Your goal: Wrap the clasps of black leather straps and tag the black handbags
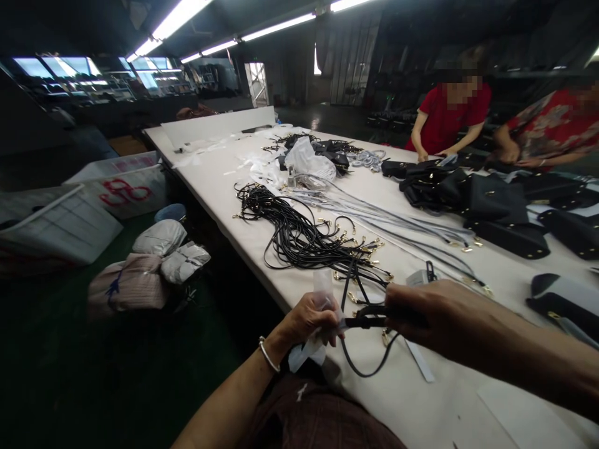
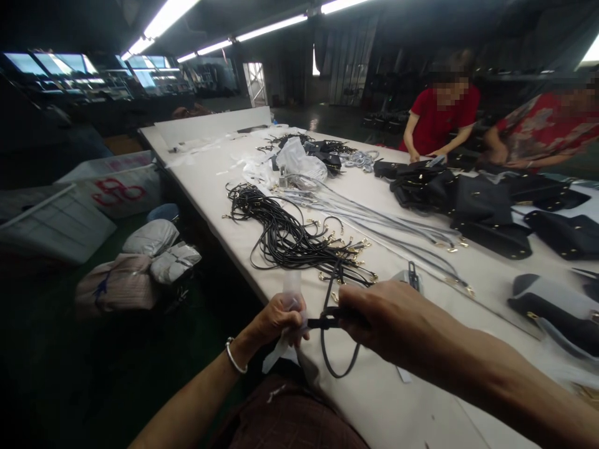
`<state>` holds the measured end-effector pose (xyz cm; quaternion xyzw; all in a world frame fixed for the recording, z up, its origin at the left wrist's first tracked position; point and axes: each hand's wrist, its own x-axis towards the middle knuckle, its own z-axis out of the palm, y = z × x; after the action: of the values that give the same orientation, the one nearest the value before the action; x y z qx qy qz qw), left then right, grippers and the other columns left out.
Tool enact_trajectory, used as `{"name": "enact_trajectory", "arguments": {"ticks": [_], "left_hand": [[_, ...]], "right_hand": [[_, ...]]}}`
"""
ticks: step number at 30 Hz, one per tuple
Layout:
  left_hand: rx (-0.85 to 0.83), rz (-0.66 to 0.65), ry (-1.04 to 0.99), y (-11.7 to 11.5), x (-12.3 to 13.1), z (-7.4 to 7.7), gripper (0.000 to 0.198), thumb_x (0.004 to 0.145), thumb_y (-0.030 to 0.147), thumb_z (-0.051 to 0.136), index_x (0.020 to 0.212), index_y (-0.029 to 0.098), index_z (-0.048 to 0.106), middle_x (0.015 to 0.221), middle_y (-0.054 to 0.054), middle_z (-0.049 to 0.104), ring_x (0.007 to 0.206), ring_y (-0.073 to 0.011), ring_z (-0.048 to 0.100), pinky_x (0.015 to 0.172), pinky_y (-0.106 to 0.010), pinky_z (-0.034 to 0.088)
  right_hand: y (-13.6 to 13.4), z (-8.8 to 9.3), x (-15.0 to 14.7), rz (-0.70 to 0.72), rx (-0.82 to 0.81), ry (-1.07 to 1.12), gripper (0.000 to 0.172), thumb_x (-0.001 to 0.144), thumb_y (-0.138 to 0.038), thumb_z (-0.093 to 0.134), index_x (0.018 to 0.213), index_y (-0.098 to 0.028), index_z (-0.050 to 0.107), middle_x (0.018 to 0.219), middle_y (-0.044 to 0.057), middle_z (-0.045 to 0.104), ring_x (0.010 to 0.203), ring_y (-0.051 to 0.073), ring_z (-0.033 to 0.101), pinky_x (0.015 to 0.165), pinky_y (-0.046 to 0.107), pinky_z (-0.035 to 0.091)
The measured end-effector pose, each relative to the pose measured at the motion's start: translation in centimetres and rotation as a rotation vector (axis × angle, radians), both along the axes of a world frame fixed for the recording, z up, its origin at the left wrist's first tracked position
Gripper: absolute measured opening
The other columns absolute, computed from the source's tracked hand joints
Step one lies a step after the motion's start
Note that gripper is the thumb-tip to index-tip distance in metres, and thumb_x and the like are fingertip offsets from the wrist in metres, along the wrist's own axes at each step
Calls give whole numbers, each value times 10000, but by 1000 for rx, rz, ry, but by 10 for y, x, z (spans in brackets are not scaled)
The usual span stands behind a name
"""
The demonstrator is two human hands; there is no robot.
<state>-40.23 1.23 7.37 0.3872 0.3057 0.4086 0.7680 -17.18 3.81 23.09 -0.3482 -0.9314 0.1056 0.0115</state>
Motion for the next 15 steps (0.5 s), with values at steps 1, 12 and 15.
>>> {"name": "enact_trajectory", "arguments": {"ticks": [1, 12, 15], "left_hand": [[7, 3, -24, 1, 1, -1, 321, 673, 315, 787, 773, 146, 533, 601, -69, 712, 383, -149, 603, 356, -210, 479], [-57, -52, 11, 12, 27, 19, 382, 596, 304, 866, 771, 123, 578, 628, -60, 701, 503, -195, 687, 483, -257, 566], [-54, -44, -1, 14, 28, 22, 394, 587, 308, 876, 744, 130, 562, 610, -58, 694, 505, -197, 684, 480, -256, 554]], "right_hand": [[0, 0, 0, -6, 11, -7, 88, 862, -261, 526, 784, -240, 560, 533, -51, 556, 455, 97, 414, 473, 253, 183], [5, -1, -8, -29, -116, 37, 60, 852, -226, 576, 812, -247, 616, 601, -34, 639, 514, 112, 529, 502, 238, 247], [7, -5, -11, -60, -133, -39, 71, 843, -209, 583, 860, -255, 634, 617, -22, 660, 520, 128, 552, 507, 252, 232]]}}
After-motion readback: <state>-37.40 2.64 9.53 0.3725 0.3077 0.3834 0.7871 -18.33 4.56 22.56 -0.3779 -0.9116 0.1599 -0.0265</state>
